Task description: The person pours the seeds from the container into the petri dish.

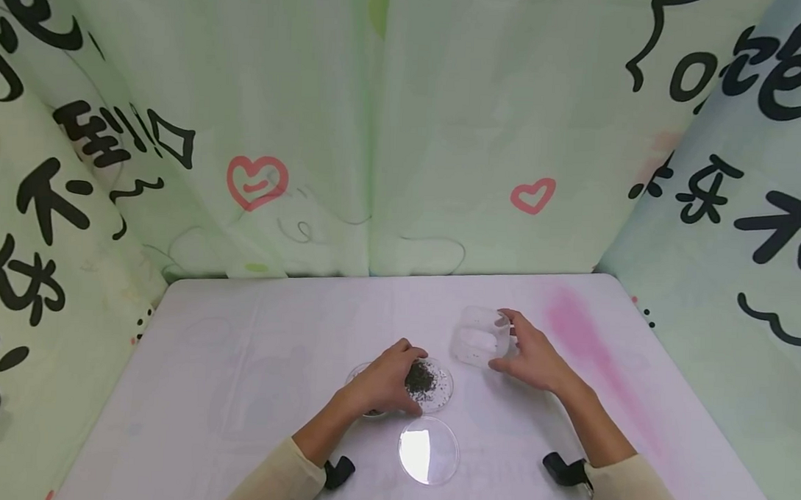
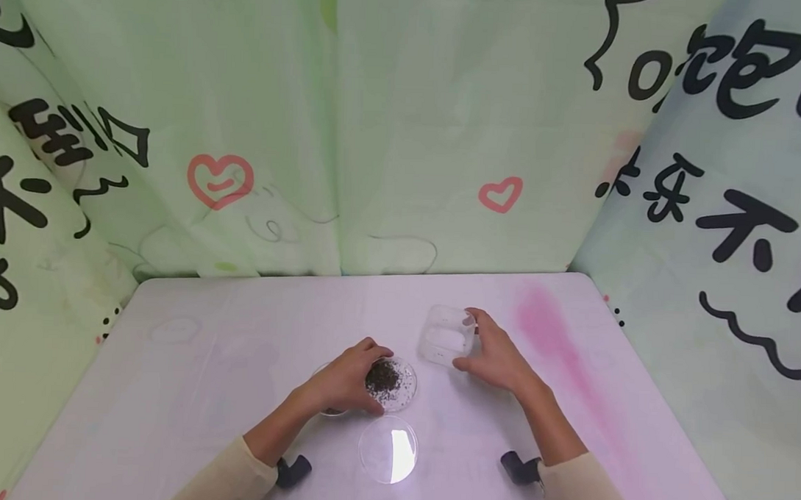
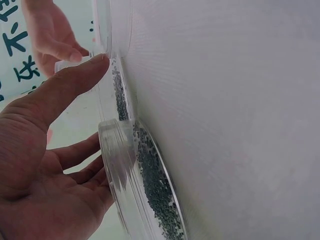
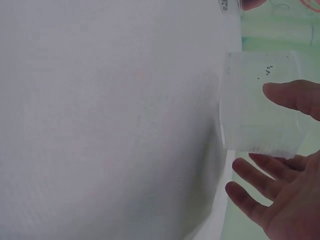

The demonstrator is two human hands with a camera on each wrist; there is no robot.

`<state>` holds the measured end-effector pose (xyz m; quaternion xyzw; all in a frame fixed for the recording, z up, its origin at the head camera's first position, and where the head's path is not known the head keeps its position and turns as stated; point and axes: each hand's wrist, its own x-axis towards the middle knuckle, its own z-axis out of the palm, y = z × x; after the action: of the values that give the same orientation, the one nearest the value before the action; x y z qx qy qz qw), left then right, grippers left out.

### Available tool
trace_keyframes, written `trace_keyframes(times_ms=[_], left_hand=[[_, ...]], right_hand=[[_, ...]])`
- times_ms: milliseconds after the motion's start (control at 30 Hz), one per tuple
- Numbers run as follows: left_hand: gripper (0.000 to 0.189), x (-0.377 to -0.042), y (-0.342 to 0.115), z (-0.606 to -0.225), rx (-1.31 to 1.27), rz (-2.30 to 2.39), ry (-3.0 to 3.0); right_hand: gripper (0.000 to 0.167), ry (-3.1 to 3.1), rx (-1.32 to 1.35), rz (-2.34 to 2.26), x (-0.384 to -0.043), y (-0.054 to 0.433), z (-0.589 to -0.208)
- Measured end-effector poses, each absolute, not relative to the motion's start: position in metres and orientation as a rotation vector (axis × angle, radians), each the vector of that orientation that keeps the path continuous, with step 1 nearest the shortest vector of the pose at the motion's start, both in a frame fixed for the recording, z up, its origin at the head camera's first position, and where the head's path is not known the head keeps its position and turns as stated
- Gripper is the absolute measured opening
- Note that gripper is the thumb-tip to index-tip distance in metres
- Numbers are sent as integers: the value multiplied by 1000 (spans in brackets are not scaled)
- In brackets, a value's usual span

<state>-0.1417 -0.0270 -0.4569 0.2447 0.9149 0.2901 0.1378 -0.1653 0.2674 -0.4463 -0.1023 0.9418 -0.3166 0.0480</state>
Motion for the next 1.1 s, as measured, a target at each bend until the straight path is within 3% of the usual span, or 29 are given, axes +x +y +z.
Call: trace_keyframes(times_ms=[133, 233, 500, 633, 1100], left_hand=[[89, -142, -28, -457, 713, 836, 2649], [89, -143, -28, -458, 720, 837, 2650], [88, -144, -28, -459, 709, 842, 2642], [88, -146, -29, -460, 716, 847, 2638], [84, -146, -30, -460, 740, 860, 2646]], right_hand=[[104, 2962, -389, -932, -160, 264, -445], [105, 3089, -507, -924, -152, 256, -441], [57, 3075, -925, -989, -125, 220, -428], [47, 2875, -1054, -978, -110, 205, -434], [66, 2992, -1270, -622, -73, 185, -458]])
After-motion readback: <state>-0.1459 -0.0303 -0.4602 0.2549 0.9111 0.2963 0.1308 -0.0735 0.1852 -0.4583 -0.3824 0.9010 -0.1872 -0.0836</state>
